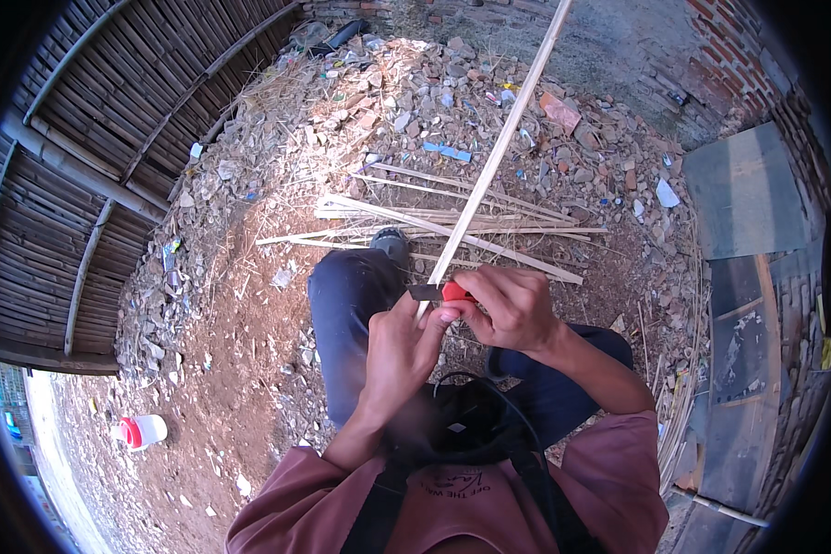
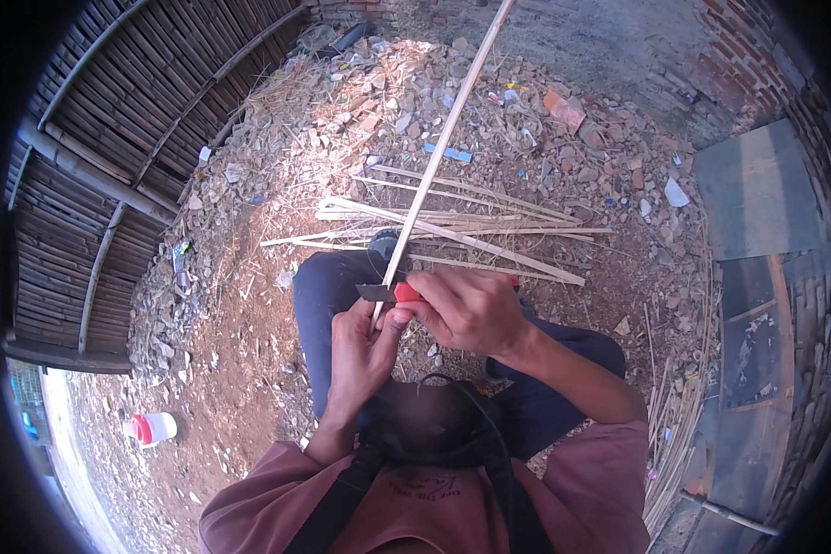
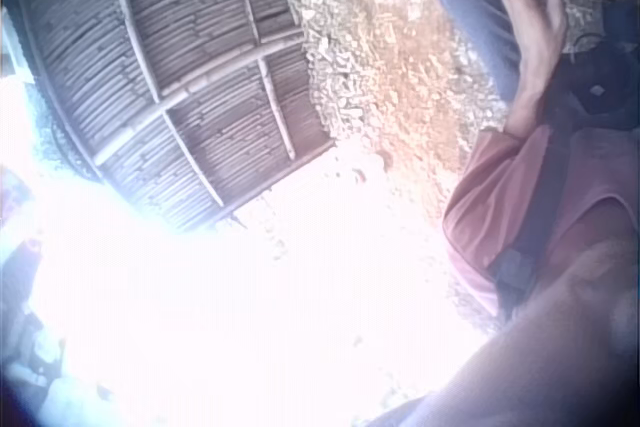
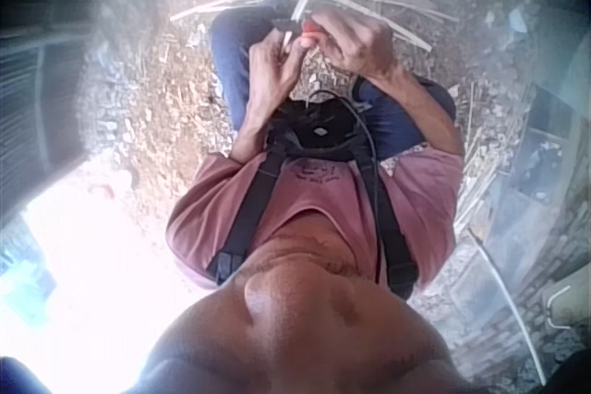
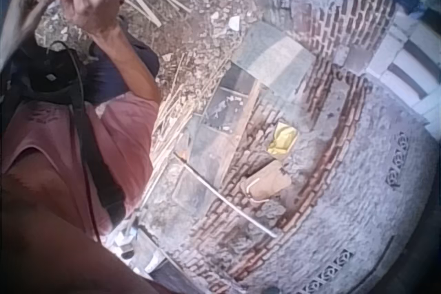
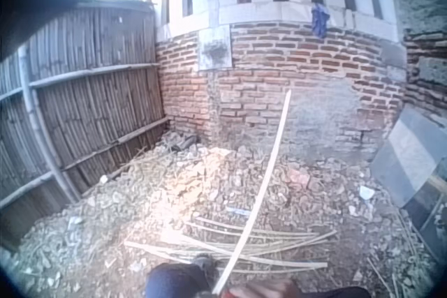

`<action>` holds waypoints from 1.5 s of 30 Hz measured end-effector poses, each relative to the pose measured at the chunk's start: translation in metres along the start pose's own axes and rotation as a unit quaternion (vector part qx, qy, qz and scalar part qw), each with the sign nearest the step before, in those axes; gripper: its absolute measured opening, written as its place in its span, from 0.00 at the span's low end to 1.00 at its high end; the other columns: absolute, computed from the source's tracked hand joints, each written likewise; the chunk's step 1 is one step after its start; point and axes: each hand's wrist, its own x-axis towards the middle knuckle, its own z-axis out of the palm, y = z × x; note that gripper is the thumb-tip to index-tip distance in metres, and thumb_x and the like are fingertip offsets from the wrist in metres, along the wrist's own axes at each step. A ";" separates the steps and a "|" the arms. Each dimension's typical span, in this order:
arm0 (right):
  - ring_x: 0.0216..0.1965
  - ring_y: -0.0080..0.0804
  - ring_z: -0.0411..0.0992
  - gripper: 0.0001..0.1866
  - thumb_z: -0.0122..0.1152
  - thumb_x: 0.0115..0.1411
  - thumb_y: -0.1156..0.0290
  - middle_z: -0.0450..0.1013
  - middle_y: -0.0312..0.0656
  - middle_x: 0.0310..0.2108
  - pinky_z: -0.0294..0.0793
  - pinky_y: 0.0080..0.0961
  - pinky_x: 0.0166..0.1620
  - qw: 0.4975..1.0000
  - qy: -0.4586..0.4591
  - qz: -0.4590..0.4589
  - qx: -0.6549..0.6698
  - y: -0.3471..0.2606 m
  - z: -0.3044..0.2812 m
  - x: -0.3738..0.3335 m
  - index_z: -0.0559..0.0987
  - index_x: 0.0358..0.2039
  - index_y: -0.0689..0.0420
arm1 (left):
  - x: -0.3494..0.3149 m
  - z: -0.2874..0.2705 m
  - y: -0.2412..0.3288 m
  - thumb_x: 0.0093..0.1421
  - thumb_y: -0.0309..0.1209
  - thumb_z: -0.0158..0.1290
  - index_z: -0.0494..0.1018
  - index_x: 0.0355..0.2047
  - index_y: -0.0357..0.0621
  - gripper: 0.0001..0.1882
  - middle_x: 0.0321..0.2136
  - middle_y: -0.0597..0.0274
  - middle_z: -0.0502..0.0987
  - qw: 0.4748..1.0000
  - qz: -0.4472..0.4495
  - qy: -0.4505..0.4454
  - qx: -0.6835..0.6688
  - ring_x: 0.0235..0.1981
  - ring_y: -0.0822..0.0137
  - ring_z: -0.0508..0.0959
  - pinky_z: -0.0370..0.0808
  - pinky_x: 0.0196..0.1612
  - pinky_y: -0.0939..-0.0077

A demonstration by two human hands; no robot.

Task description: The person shapes thin bamboo slats using a utility knife while sitting on the ground, handling each slat one by one and whittling the edges.

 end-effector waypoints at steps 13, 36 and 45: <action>0.23 0.34 0.80 0.11 0.68 0.66 0.61 0.76 0.36 0.26 0.78 0.32 0.26 0.999 0.007 0.001 -0.046 0.003 -0.004 0.001 0.81 0.42 0.53 | 0.001 0.001 0.001 0.73 0.41 0.60 0.77 0.42 0.37 0.17 0.14 0.61 0.68 0.995 0.004 0.004 0.100 0.18 0.64 0.68 0.64 0.23 0.67; 0.25 0.25 0.80 0.13 0.65 0.72 0.62 0.84 0.43 0.29 0.74 0.26 0.28 0.963 0.123 0.215 -0.107 0.079 -0.079 0.033 0.83 0.44 0.60 | -0.032 -0.007 -0.017 0.74 0.38 0.58 0.71 0.29 0.36 0.20 0.12 0.59 0.63 0.987 -0.010 -0.017 0.158 0.14 0.65 0.61 0.62 0.22 0.66; 0.27 0.14 0.64 0.16 0.59 0.76 0.60 0.75 0.28 0.30 0.58 0.19 0.30 0.898 0.104 0.353 0.241 0.081 -0.057 0.003 0.77 0.50 0.62 | -0.012 -0.020 -0.021 0.80 0.41 0.44 0.67 0.34 0.38 0.20 0.17 0.48 0.70 0.993 -0.019 -0.033 0.114 0.19 0.43 0.75 0.68 0.26 0.55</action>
